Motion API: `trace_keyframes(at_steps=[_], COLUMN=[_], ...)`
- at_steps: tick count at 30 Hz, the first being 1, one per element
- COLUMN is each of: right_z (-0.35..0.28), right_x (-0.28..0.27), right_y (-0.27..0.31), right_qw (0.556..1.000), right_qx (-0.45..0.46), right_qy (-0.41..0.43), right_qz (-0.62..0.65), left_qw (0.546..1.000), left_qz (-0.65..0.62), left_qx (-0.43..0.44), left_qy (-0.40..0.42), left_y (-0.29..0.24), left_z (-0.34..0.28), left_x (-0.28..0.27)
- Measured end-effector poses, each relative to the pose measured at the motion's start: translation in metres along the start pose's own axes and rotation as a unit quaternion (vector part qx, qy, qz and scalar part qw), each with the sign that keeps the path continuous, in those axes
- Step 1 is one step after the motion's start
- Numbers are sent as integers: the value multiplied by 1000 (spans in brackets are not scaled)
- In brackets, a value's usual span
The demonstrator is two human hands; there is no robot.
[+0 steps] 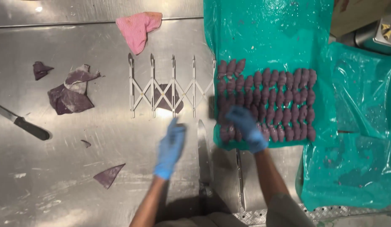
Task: Shaping purple dough into long tapered strips and placing them in a tray.
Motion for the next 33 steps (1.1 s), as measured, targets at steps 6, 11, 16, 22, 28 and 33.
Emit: trace_keyframes(at_steps=[6, 11, 16, 22, 28, 33], right_z=[114, 150, 156, 148, 72, -68], right_x=[-127, -140, -135, -118, 27, 326], right_y=[-28, -24, -27, -15, -24, -4], right_qw=[970, 915, 867, 821, 884, 947], right_qx=[-6, 87, 103, 85, -200, -268], right_qy=[-222, -255, -252, -261, -339, 178], right_qz=[-100, -301, -417, -501, -254, 14], left_qw=[909, 838, 852, 897, 972, 952], left_qz=[243, 398, 408, 328, 27, -259], left_qx=[34, 27, 22, -7, -35, -9], left_qy=[-336, -372, -327, -297, -232, -163], left_y=[158, 282, 306, 333, 343, 296], left_z=[-23, -51, -66, -64, -71, -116], left_x=[-163, -215, -223, -236, -234, -224])
Point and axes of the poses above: each hand's wrist, its own z-axis towards the middle knuckle, its own x-axis out of the palm, y = z × x, the point moved 2 cm from there along z, towards the middle knuckle, and after that the axes turned 9 degrees about -x, right-handed, at the moved point
